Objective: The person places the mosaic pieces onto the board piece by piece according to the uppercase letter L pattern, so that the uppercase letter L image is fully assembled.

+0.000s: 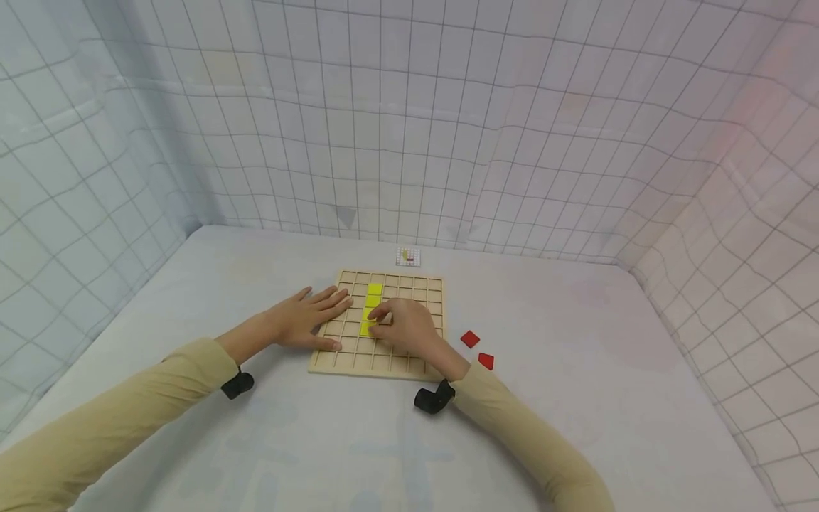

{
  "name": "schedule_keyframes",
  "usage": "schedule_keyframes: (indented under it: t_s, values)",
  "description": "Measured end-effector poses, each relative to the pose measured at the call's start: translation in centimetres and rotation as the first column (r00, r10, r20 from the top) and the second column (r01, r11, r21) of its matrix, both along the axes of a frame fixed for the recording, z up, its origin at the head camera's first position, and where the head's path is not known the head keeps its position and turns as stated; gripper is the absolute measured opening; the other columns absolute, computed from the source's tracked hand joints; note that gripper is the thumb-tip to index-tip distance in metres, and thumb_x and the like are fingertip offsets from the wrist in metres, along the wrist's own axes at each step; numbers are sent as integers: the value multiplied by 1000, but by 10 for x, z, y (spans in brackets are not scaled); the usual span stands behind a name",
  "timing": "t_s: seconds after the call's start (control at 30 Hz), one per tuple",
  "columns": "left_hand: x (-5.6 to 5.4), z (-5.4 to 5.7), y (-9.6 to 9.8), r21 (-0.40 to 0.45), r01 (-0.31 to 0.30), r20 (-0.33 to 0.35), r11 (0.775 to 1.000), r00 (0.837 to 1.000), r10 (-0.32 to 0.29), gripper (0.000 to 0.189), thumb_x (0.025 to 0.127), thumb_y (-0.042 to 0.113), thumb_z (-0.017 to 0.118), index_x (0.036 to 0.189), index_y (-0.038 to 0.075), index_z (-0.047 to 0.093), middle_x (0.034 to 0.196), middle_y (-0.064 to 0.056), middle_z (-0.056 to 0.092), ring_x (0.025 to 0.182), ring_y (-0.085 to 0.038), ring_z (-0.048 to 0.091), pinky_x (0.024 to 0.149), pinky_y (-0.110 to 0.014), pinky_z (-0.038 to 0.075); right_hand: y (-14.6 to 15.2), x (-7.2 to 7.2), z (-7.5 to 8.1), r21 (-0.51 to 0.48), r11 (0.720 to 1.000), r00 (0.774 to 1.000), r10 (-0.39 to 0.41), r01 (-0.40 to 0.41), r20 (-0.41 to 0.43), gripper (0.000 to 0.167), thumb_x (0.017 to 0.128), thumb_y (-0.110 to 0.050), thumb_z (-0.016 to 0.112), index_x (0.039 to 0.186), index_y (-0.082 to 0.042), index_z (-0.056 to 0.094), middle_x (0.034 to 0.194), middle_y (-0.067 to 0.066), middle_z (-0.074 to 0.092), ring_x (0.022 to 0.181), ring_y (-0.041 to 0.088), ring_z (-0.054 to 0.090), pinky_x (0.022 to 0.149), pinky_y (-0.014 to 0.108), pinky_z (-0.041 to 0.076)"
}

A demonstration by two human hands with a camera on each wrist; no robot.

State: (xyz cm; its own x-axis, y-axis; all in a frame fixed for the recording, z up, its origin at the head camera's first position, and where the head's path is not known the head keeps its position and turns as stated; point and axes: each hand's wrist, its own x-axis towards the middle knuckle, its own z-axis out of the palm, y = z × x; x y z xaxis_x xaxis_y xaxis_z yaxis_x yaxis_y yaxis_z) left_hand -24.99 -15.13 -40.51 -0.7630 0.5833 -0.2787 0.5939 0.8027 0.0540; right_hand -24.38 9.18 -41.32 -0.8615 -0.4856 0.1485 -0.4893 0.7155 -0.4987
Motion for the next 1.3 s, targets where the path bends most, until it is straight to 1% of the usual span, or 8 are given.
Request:
schedule_keyframes:
  t_s: [0.17, 0.3, 0.53, 0.77, 0.9, 1.07, 1.2, 1.3]
  values:
    - [2, -2, 0, 17, -1, 2, 1000, 1000, 1, 92, 88, 71, 44, 156, 18, 12, 163, -7, 9, 151, -30, 7, 117, -62, 9, 13, 3, 4, -64, 998, 990, 11, -20, -138, 9, 87, -20, 71, 92, -16, 77, 86, -5, 73, 71, 7, 59, 59, 18, 46]
    - [1, -1, 0, 36, 1, -5, 999, 1000, 0, 91, 89, 69, 45, 156, 17, 13, 163, -8, 9, 150, -31, 8, 116, -63, 9, 31, 1, 10, -97, 995, 978, 6, -27, -208, 8, 88, -17, 70, 92, -15, 77, 86, -3, 73, 72, 9, 60, 60, 20, 46]
    - [1, 1, 0, 30, 3, -10, 1000, 1000, -3, 91, 89, 69, 45, 156, 17, 12, 163, -7, 8, 151, -30, 7, 117, -62, 9, 68, -1, 18, -79, 997, 973, -23, 5, -229, 11, 89, -20, 69, 96, -15, 77, 95, -1, 74, 80, 14, 62, 66, 26, 47]
    - [2, 4, 2, 11, -5, 4, 1000, 1000, 5, 91, 89, 69, 45, 156, 18, 12, 163, -7, 8, 151, -30, 7, 117, -62, 8, 110, -4, 16, -54, 997, 964, -60, 48, -261, 14, 89, -21, 70, 97, -12, 77, 96, 2, 74, 91, 20, 60, 71, 39, 51]
    - [2, 4, 1, 17, -4, 5, 1000, 1000, 4, 91, 90, 69, 45, 156, 16, 12, 163, -8, 7, 151, -30, 7, 117, -62, 9, 135, -8, 15, -114, 992, 982, -71, 51, -177, 15, 90, -20, 68, 100, -11, 76, 98, 5, 73, 93, 21, 60, 77, 42, 53]
    - [2, 1, 0, 27, -4, 12, 1000, 1000, 4, 91, 90, 69, 44, 156, 16, 11, 163, -8, 6, 151, -30, 5, 117, -62, 8, 163, -12, 7, -190, 980, 998, -53, 56, 18, 20, 92, -19, 66, 107, -9, 73, 107, 7, 71, 95, 19, 59, 83, 29, 53]
    - [2, -1, 0, 45, -1, 3, 999, 1000, 1, 91, 90, 68, 44, 156, 16, 12, 163, -9, 7, 151, -31, 7, 117, -62, 9, 173, -10, -1, -150, 984, 991, -84, 99, 106, 24, 89, -23, 70, 109, -10, 72, 106, 5, 72, 94, 17, 58, 80, 25, 52]
    - [2, -1, 0, 50, -1, -2, 999, 1000, 1, 91, 90, 68, 45, 156, 16, 12, 163, -9, 8, 151, -31, 7, 116, -62, 9, 175, -5, -5, -115, 986, 987, -106, 120, 121, 25, 86, -25, 73, 106, -11, 73, 103, 4, 73, 91, 17, 59, 78, 26, 52]
